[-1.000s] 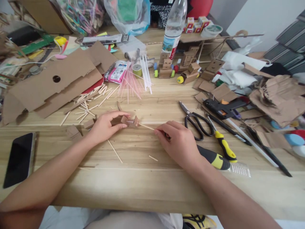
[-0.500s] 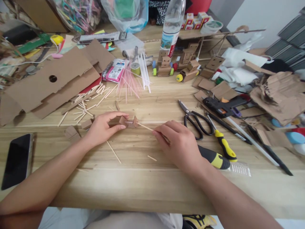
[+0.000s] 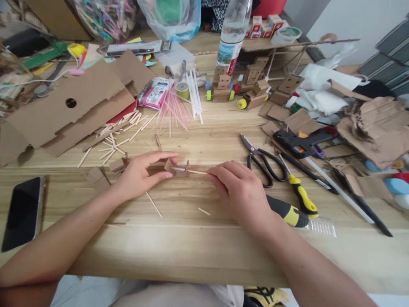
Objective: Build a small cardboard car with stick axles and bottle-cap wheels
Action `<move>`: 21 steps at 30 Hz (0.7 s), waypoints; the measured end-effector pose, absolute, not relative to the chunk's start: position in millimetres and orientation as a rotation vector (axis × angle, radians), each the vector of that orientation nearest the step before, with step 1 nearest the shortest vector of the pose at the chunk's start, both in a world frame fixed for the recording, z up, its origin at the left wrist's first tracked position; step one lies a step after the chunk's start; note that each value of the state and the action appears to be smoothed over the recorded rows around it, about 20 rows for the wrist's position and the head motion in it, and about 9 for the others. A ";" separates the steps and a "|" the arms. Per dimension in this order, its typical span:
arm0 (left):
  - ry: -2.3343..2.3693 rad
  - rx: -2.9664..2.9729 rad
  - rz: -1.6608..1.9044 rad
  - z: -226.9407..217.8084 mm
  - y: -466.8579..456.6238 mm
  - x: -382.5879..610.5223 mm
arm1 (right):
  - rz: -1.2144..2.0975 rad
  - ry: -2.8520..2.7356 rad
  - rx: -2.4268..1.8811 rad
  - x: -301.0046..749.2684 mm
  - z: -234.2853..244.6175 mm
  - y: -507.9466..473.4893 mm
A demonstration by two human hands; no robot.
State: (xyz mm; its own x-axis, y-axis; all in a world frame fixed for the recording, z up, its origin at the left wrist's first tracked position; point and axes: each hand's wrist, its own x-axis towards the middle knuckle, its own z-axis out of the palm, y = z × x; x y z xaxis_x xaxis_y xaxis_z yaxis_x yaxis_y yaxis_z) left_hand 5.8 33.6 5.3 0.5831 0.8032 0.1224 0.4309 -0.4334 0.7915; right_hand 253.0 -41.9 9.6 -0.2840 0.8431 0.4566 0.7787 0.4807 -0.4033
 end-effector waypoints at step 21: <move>0.980 1.965 0.773 13.5 11.1 14.8 | 0.426 -2.049 -1.379 240.2 15.4 -42.7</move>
State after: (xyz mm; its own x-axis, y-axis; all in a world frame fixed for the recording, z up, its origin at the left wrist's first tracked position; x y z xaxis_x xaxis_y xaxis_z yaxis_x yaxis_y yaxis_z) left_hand 14.8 11.1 13.5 0.5152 0.8407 0.1669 0.3583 -0.3881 0.8491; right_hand 240.2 -42.7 15.4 -0.2581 0.9129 0.3162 0.7110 0.4011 -0.5776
